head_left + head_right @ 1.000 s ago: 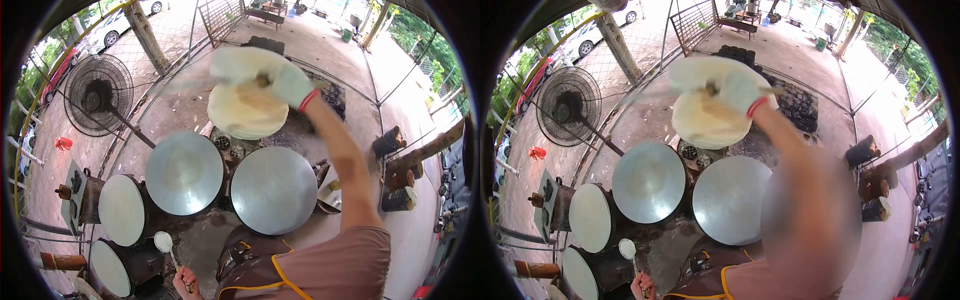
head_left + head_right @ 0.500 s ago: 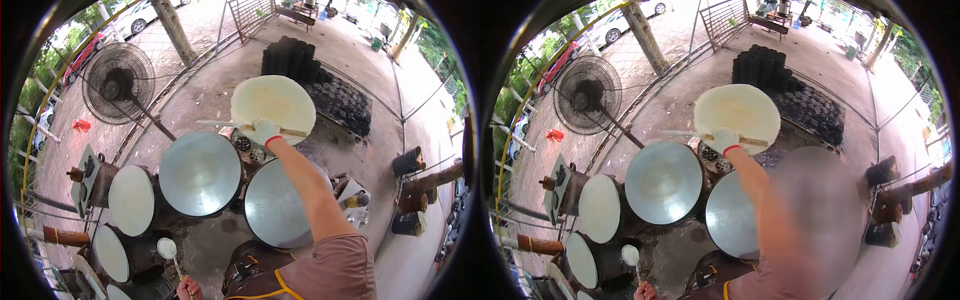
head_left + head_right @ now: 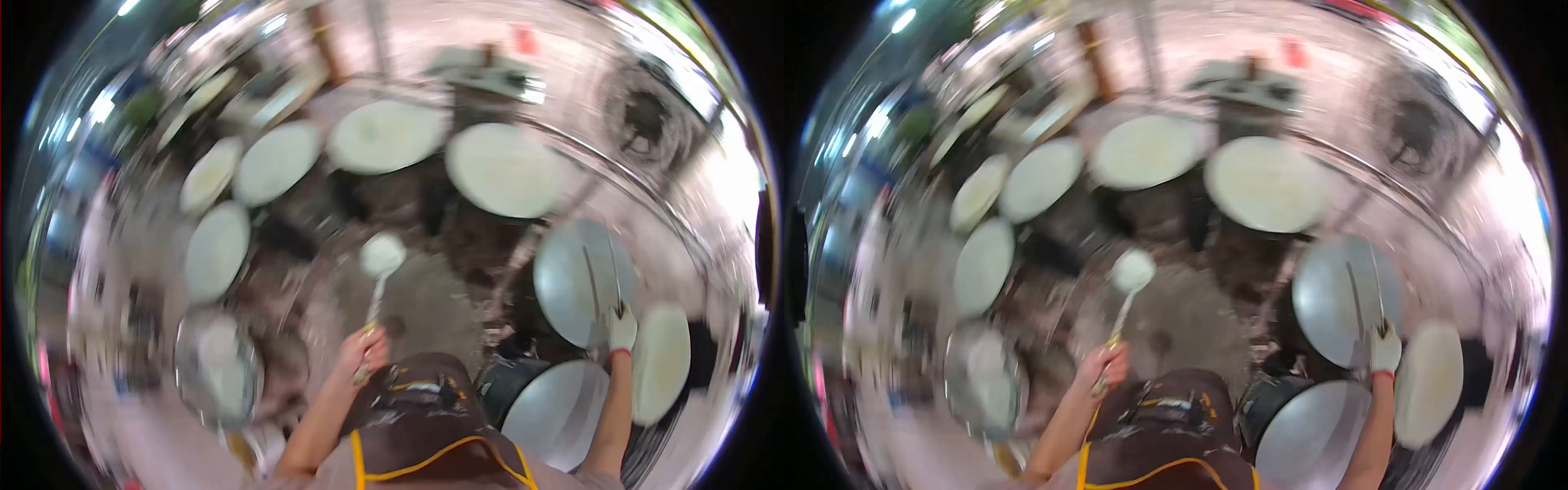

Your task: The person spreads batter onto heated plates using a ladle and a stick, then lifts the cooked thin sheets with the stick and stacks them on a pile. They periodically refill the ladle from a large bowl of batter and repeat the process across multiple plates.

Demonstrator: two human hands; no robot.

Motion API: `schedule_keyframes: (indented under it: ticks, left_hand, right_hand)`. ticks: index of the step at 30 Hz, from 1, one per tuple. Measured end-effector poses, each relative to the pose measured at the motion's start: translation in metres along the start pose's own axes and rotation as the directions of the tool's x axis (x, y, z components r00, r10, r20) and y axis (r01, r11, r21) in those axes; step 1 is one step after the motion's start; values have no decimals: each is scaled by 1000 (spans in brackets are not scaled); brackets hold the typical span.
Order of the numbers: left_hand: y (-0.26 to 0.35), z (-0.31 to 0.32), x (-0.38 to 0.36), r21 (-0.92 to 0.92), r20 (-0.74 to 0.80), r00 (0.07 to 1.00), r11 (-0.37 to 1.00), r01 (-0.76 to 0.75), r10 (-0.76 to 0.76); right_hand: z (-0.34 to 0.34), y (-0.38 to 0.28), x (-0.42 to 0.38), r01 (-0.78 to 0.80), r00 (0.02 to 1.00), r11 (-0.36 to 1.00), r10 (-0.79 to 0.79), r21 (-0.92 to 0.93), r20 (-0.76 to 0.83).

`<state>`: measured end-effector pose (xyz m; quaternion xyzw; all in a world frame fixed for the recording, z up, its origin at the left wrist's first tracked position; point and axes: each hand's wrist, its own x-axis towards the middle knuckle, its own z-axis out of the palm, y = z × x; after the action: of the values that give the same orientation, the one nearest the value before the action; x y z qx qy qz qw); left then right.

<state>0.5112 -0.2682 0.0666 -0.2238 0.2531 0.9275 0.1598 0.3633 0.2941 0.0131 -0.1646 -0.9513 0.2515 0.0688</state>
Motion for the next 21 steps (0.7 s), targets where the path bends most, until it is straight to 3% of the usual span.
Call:
schedule_keyframes:
  ticks: [1,4,6,8,10,12,13,14,15,16,18,19,21]
  left_hand:
    - [9,-7,-19,-14,-79,994,997,-72,70]
    - [35,-61,-75,-135,-165,960,958,-251,228]
    - [47,-109,-121,-181,-221,924,918,-354,313]
    - [57,-162,-163,-169,-328,872,885,-434,364]
    - [71,-224,-204,-137,-441,817,872,-470,371]
    - [80,-295,-242,-122,-548,761,867,-484,348]
    - [91,-316,-262,-75,-656,680,868,-490,327]
    - [94,-343,-281,-115,-703,666,884,-453,249]
    - [93,-379,-298,-160,-741,650,896,-415,169]
    - [88,-415,-313,-209,-770,632,902,-378,86]
    - [61,-491,-335,-224,-836,548,899,-377,22]
    - [57,-507,-346,-232,-863,505,899,-371,-15]
    - [55,-526,-362,49,-958,280,997,-66,66]
  right_hand:
    - [35,-22,-3,130,991,988,-132,88,25]
    - [98,-186,-72,138,922,962,-212,237,323]
    - [170,-243,-114,159,814,893,-360,421,457]
    - [217,-327,-185,43,663,829,-441,558,605]
    - [258,-409,-264,-101,478,846,-420,523,772]
    - [303,-481,-347,-89,282,839,-495,536,822]
    - [327,-516,-387,27,159,883,-467,469,870]
    - [344,-549,-424,146,44,902,-415,405,909]
    - [358,-585,-462,382,-78,844,-377,377,923]
    - [370,-616,-495,594,-187,721,-308,357,933]
    - [430,-632,-552,868,-301,212,-496,449,815]
    - [439,-650,-577,893,-274,203,-464,402,843]
    - [451,-684,-616,938,-210,175,-404,301,890]
